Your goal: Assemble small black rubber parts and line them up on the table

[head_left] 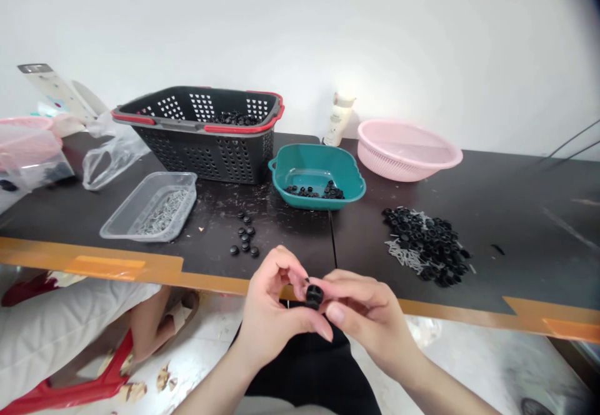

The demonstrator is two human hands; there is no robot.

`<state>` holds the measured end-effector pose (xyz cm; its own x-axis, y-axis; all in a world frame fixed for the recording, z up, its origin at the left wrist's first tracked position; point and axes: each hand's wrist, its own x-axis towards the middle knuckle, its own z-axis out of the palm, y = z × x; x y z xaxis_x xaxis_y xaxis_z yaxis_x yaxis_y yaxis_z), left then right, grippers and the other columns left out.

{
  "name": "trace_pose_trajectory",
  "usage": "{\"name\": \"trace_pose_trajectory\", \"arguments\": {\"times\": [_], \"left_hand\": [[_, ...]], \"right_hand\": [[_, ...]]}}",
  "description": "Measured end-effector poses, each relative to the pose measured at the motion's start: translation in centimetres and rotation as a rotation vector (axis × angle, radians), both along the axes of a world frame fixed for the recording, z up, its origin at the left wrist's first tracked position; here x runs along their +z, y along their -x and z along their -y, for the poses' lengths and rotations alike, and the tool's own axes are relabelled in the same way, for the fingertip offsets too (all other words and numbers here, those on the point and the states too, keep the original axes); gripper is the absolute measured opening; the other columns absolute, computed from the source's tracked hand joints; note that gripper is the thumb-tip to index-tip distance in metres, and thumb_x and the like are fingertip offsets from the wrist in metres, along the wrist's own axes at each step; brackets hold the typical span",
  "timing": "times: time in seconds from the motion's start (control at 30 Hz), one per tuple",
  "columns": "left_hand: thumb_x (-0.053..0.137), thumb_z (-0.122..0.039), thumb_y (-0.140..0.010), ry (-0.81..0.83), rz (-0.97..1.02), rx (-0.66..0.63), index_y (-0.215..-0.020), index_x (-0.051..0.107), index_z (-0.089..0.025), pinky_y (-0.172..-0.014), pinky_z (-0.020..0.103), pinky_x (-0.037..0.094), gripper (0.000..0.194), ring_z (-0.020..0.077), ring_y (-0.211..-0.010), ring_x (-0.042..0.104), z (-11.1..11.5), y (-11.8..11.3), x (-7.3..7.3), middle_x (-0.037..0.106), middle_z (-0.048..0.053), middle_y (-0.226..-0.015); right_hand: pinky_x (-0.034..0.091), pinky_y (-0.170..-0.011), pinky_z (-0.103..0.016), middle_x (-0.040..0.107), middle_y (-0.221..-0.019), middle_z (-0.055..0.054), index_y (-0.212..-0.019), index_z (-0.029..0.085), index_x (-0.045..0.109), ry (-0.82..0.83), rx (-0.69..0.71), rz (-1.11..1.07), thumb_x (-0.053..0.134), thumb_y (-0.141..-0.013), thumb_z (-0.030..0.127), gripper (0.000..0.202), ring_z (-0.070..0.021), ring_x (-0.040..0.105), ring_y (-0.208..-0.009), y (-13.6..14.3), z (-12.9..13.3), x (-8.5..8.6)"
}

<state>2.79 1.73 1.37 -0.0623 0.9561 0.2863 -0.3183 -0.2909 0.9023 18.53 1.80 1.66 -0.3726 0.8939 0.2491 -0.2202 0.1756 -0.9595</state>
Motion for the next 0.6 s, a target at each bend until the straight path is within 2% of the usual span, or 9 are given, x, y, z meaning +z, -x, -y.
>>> {"name": "trace_pose_trajectory", "arguments": {"times": [0.13, 0.23, 0.3, 0.37, 0.47, 0.53, 0.6], "left_hand": [[0.096, -0.041, -0.042, -0.16, -0.073, 0.085, -0.07, 0.058, -0.02, -0.048, 0.018, 0.038, 0.052, 0.008, -0.054, 0.049, -0.1, -0.5, -0.4, 0.053, -0.005, -0.066], [0.088, -0.051, -0.054, -0.281, -0.162, 0.175, -0.074, 0.064, -0.02, -0.047, 0.019, 0.04, 0.044, 0.0084, -0.053, 0.049, -0.2, -0.4, -0.5, 0.054, -0.004, -0.064], [0.086, -0.051, -0.058, -0.39, -0.262, 0.216, -0.083, 0.072, -0.022, -0.048, 0.02, 0.046, 0.041, 0.0096, -0.056, 0.054, -0.3, 0.0, -0.5, 0.057, -0.002, -0.068], [0.085, -0.043, -0.066, -0.475, -0.366, 0.204, -0.095, 0.076, -0.024, -0.05, 0.02, 0.051, 0.036, 0.0112, -0.061, 0.06, -0.3, 0.7, -0.3, 0.064, 0.001, -0.078], [0.078, -0.03, -0.079, -0.524, -0.495, 0.173, -0.1, 0.077, -0.025, -0.053, 0.021, 0.056, 0.021, 0.0111, -0.062, 0.066, -0.2, 1.4, 0.0, 0.07, 0.002, -0.082], [0.075, -0.026, -0.083, -0.542, -0.558, 0.209, -0.097, 0.077, -0.023, -0.055, 0.021, 0.057, 0.014, 0.0112, -0.06, 0.067, -0.2, 1.6, 0.3, 0.073, 0.002, -0.076], [0.074, -0.025, -0.085, -0.574, -0.579, 0.26, -0.091, 0.077, -0.021, -0.056, 0.022, 0.058, 0.009, 0.0123, -0.062, 0.069, -0.2, 1.7, 0.6, 0.075, 0.002, -0.075]], "right_hand": [[0.054, -0.065, -0.017, 0.076, -0.084, 0.001, -0.091, 0.031, 0.081, 0.376, 0.15, -0.196, 0.086, -0.071, 0.034, 0.02, -0.0095, 0.066, -0.072, 0.6, 0.2, 0.1], [0.053, -0.07, -0.016, 0.076, -0.082, 0.002, -0.087, 0.027, 0.08, 0.465, 0.162, -0.212, 0.086, -0.072, 0.034, 0.018, -0.0084, 0.067, -0.074, 0.7, 0.2, 0.4], [0.053, -0.074, -0.017, 0.077, -0.083, 0.002, -0.092, 0.028, 0.077, 0.455, 0.157, -0.232, 0.084, -0.075, 0.032, 0.02, -0.0084, 0.069, -0.076, 0.6, 0.3, 0.5], [0.053, -0.074, -0.017, 0.078, -0.081, 0.004, -0.097, 0.03, 0.073, 0.458, 0.138, -0.251, 0.084, -0.076, 0.029, 0.024, -0.0078, 0.069, -0.074, 0.4, 0.3, 0.6], [0.051, -0.066, -0.013, 0.076, -0.075, 0.007, -0.097, 0.033, 0.071, 0.413, 0.052, -0.206, 0.082, -0.079, 0.027, 0.022, -0.0052, 0.067, -0.067, 0.2, 0.6, 0.4], [0.052, -0.066, -0.013, 0.077, -0.081, 0.006, -0.097, 0.035, 0.074, 0.278, -0.049, -0.105, 0.078, -0.082, 0.025, 0.019, -0.0058, 0.068, -0.069, 0.1, 0.8, 0.4], [0.056, -0.073, -0.017, 0.079, -0.09, 0.004, -0.101, 0.039, 0.076, 0.062, -0.144, 0.034, 0.075, -0.084, 0.019, 0.026, -0.0093, 0.071, -0.077, 0.1, 1.0, 0.5]]}}
